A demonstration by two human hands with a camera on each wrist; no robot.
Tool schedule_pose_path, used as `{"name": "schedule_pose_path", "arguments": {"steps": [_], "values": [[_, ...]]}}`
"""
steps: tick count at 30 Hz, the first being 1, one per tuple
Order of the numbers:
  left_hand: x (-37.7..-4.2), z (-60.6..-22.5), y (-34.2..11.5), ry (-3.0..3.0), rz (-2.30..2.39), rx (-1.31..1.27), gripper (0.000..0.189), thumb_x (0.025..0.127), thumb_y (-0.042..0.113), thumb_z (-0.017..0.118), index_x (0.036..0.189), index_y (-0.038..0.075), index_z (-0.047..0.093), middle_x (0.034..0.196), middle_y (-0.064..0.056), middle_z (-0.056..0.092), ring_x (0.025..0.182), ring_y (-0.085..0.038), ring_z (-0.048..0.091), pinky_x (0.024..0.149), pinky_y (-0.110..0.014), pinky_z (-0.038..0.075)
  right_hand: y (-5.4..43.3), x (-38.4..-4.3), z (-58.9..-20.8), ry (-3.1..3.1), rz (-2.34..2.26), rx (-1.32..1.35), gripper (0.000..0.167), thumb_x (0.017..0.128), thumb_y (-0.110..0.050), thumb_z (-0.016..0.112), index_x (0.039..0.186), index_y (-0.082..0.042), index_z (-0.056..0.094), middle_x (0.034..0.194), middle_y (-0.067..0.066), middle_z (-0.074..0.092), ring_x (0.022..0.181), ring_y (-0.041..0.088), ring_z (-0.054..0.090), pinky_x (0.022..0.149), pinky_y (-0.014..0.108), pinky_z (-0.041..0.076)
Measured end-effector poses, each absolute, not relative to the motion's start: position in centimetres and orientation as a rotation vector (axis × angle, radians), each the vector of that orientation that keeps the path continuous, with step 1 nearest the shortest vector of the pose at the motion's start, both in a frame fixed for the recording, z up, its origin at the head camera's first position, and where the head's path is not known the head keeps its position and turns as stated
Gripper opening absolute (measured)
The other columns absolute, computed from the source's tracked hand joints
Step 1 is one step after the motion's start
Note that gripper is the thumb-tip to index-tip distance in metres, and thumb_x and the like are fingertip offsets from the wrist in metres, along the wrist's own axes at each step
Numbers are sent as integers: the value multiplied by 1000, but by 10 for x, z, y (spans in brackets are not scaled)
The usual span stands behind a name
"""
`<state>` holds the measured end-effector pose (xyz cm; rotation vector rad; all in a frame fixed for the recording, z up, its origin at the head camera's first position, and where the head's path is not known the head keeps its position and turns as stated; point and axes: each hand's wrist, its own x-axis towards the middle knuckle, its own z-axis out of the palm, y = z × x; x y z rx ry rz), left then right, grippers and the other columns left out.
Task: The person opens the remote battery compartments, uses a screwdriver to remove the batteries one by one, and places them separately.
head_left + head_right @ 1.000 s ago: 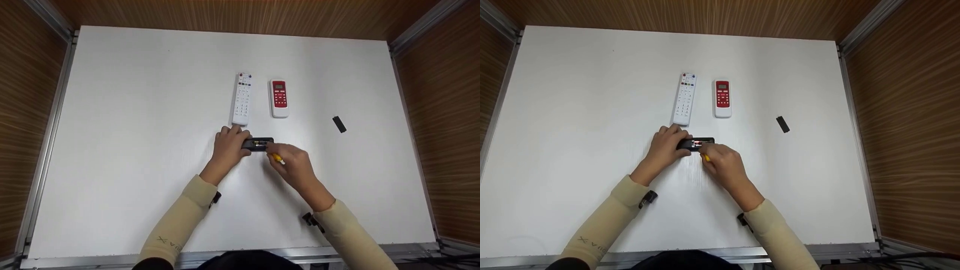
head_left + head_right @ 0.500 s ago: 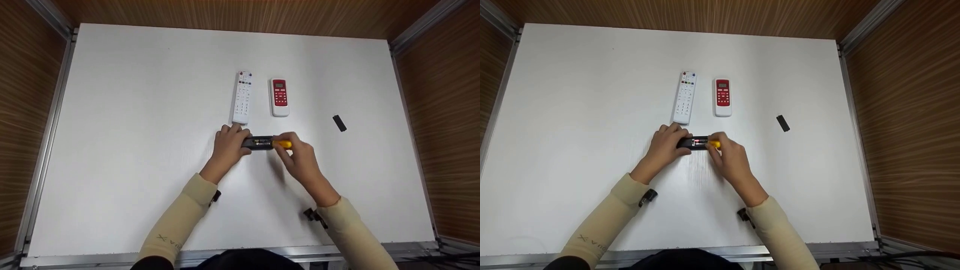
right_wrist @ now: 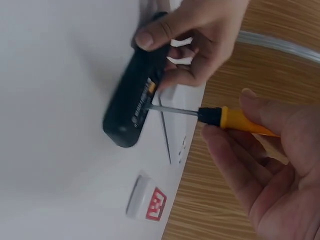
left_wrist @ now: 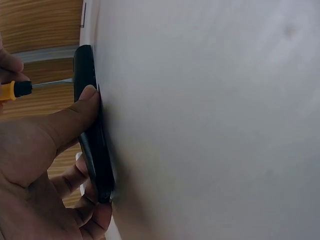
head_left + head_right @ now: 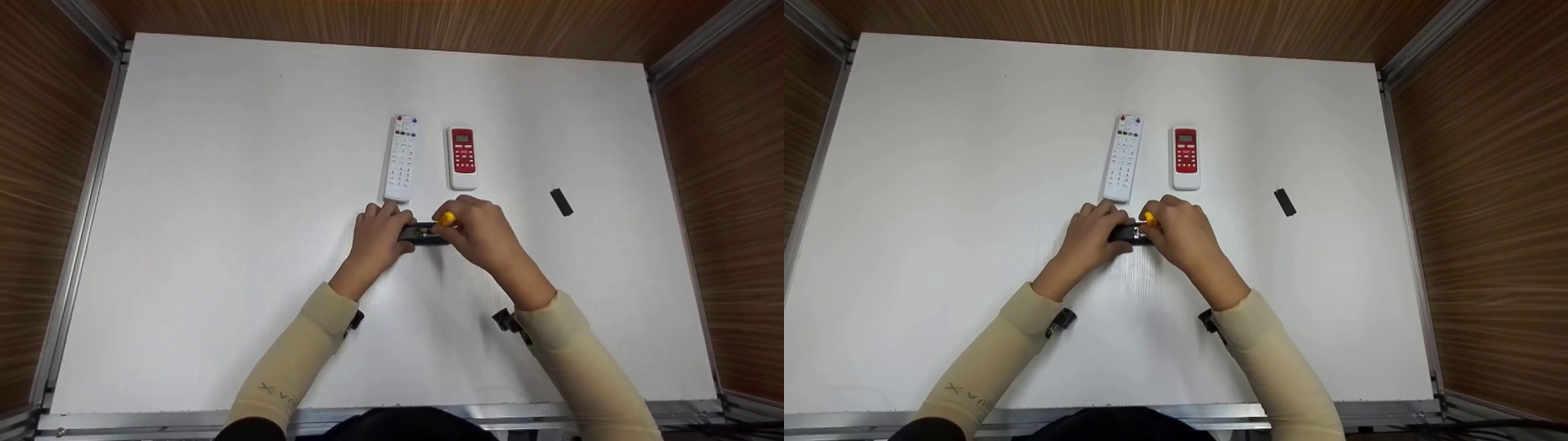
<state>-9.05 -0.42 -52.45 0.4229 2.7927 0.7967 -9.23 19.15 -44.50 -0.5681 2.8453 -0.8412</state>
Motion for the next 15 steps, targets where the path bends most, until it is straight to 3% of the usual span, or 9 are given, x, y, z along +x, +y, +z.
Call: {"name": "schedule_pose_path", "arguments": {"steps": [3,10,15], "values": [[-89,-527,-3,2798,802,422,39,75,34,86,109,25,69,110,1,55,105,-26,48,84,-40,40,195,-81,-454,2902,-889,-631,10,85,-11,79,95,-10,76,89,3,70,83,18,69,73,35,58],[-88,-525,-5,2796,784,415,38,78,36,84,111,25,69,113,0,56,105,-27,48,84,-42,40,196,-40,-488,3137,-793,-1014,9,86,-14,79,95,-13,78,83,3,66,70,15,68,63,27,57],[-89,-523,-4,2782,801,418,39,79,36,83,113,24,69,114,0,55,106,-27,47,86,-42,39,198,-15,-512,3183,-741,-1140,11,85,-5,77,94,-10,79,89,5,66,82,17,72,69,26,59]]}}
